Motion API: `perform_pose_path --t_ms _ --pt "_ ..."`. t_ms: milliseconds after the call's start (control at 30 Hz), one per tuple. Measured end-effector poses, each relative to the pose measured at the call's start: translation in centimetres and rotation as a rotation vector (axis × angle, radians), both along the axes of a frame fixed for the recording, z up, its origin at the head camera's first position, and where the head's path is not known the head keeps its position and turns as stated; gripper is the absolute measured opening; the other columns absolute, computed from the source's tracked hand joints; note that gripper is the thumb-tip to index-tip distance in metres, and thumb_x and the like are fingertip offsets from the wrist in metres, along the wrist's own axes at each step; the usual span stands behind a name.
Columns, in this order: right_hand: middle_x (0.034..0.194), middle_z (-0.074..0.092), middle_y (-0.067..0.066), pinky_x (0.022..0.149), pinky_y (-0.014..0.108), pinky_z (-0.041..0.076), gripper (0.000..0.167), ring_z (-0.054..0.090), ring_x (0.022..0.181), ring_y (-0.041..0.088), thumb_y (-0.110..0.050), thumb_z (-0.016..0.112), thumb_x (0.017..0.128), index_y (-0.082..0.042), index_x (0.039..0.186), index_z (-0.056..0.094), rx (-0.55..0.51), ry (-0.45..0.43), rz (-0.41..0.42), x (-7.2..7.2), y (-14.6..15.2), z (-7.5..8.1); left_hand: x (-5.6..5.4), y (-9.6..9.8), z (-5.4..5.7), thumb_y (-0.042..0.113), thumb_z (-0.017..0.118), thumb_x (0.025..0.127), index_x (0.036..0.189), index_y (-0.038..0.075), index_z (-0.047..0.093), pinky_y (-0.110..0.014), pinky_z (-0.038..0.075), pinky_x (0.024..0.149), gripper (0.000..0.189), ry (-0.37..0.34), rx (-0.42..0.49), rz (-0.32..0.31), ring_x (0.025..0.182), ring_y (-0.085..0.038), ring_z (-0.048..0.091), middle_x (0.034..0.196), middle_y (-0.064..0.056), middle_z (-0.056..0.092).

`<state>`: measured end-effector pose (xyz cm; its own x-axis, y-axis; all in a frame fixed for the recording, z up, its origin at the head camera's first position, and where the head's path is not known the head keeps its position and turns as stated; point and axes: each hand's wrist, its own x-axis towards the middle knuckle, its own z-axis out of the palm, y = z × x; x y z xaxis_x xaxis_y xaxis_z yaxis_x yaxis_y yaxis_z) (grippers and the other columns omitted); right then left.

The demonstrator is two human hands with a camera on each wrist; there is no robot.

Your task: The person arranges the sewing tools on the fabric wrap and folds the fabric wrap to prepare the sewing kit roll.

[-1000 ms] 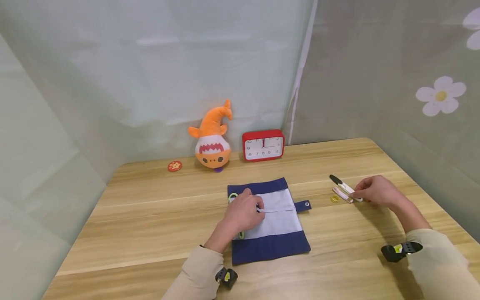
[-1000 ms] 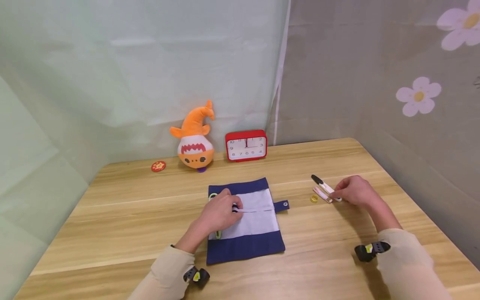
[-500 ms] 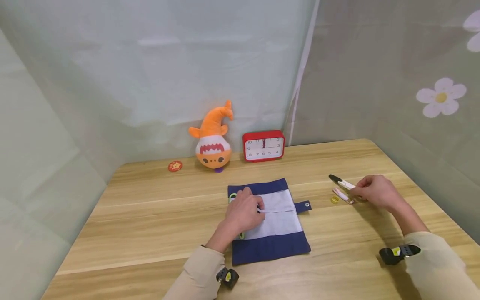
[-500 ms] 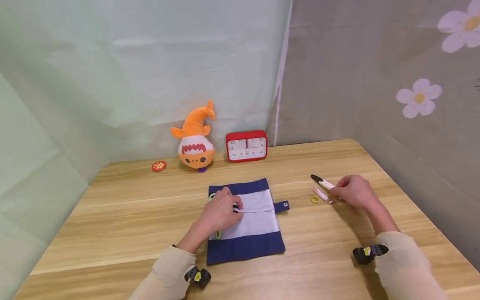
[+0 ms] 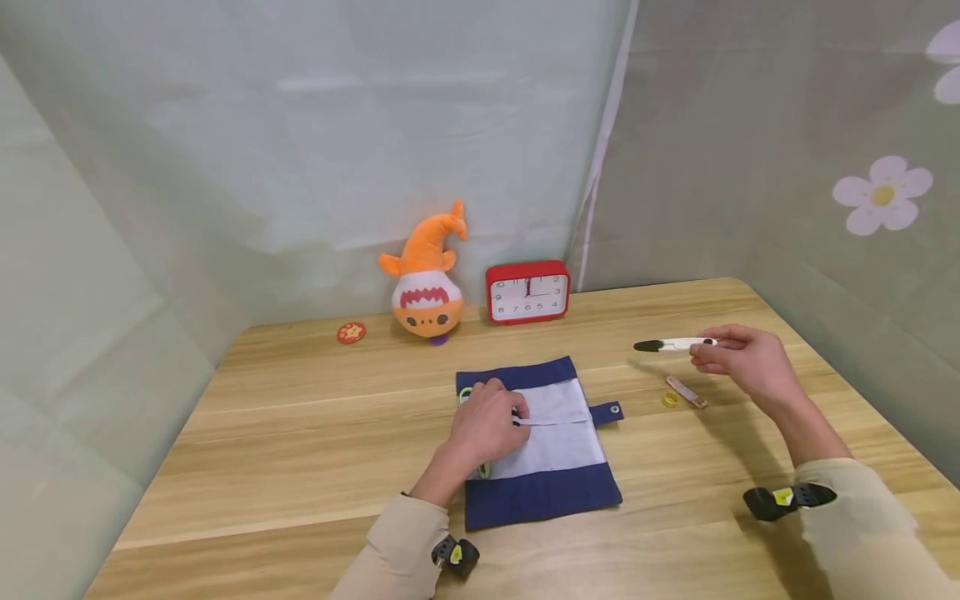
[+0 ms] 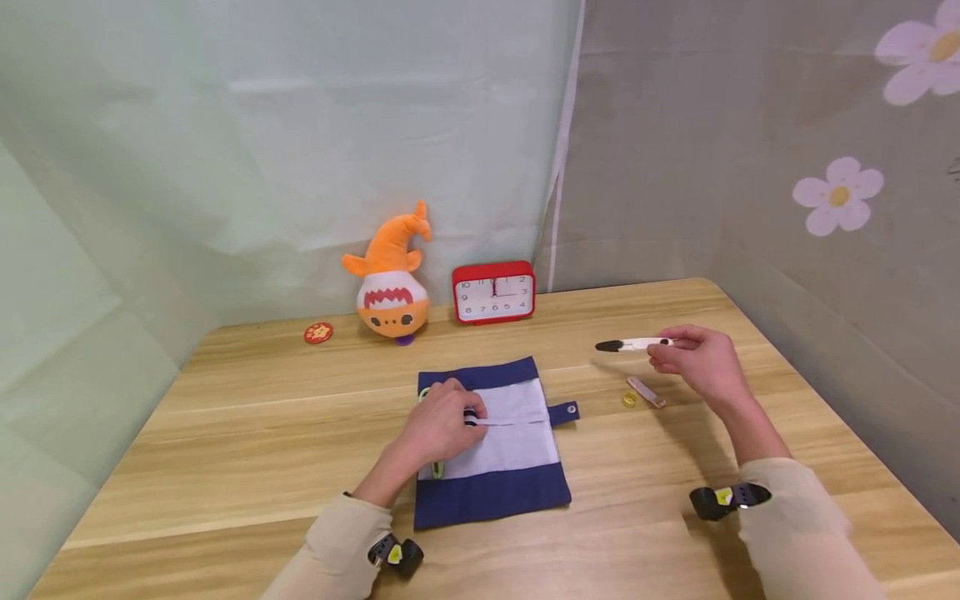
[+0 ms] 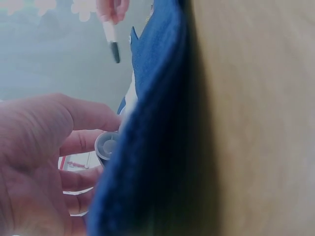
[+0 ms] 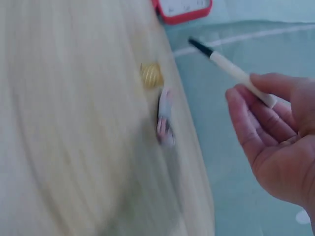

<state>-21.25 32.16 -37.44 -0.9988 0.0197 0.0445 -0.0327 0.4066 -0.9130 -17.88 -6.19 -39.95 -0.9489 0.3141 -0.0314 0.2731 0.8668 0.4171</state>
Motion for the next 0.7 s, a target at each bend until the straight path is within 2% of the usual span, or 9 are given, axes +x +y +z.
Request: perform_pose_path --t_ms 100,200,367,433,533,700 --pt "0.092 0.077 -0.011 0.078 0.025 0.062 0.024 0.078 0.085 0.005 -0.011 0.068 0.103 -0.005 0.126 0.069 -0.147 0.037 0.053 -0.1 -1.2 0.5 0.0 -0.1 0.0 0.023 0.079 0.090 0.093 0.018 0.076 -0.040 0.047 0.080 0.006 0.005 0.003 -0.005 0.099 -0.026 0.052 0.102 -0.006 0.064" --pt "0.094 0.076 -0.007 0.078 0.025 0.062 0.021 0.077 0.085 0.007 -0.010 0.068 0.103 -0.015 0.123 0.071 -0.198 0.045 0.091 -0.2 -2.9 1.2 0.0 -0.1 -0.1 0.023 0.078 0.091 0.093 0.018 0.076 -0.039 0.047 0.079 0.006 0.011 0.000 -0.011 0.098 -0.026 0.052 0.100 -0.006 0.065" --pt "0.095 0.078 -0.008 0.079 0.026 0.062 0.035 0.077 0.085 0.010 -0.009 0.067 0.103 0.000 0.134 0.055 -0.196 0.005 0.128 -0.9 -6.4 2.2 0.0 -0.1 -0.2 0.023 0.078 0.091 0.094 0.017 0.076 -0.039 0.047 0.079 0.007 0.021 -0.002 -0.012 0.098 -0.026 0.052 0.099 -0.005 0.065" --pt "0.094 0.078 -0.007 0.080 0.027 0.063 0.037 0.077 0.084 0.012 -0.007 0.067 0.102 0.003 0.132 0.050 -0.217 -0.017 0.135 -1.2 -7.9 2.4 -0.1 -0.1 -0.2 0.023 0.079 0.091 0.094 0.017 0.076 -0.039 0.047 0.080 0.007 0.019 -0.003 -0.010 0.098 -0.026 0.053 0.099 -0.006 0.065" --pt "0.091 0.078 -0.006 0.079 0.028 0.063 0.035 0.077 0.082 0.013 -0.005 0.069 0.100 0.003 0.128 0.049 -0.257 -0.032 0.139 -1.6 -9.8 2.3 -0.1 -0.1 -0.2 0.025 0.078 0.092 0.094 0.017 0.075 -0.040 0.048 0.082 0.008 0.004 -0.004 -0.010 0.100 -0.026 0.052 0.100 -0.005 0.065" --pt "0.088 0.077 -0.004 0.077 0.030 0.063 0.038 0.076 0.080 0.013 -0.002 0.067 0.099 0.008 0.131 0.050 -0.300 -0.058 0.145 -2.1 -12.6 1.7 -0.1 -0.1 -0.1 0.024 0.075 0.091 0.092 0.017 0.074 -0.041 0.047 0.083 0.007 -0.003 0.002 -0.018 0.100 -0.027 0.052 0.099 -0.005 0.064"
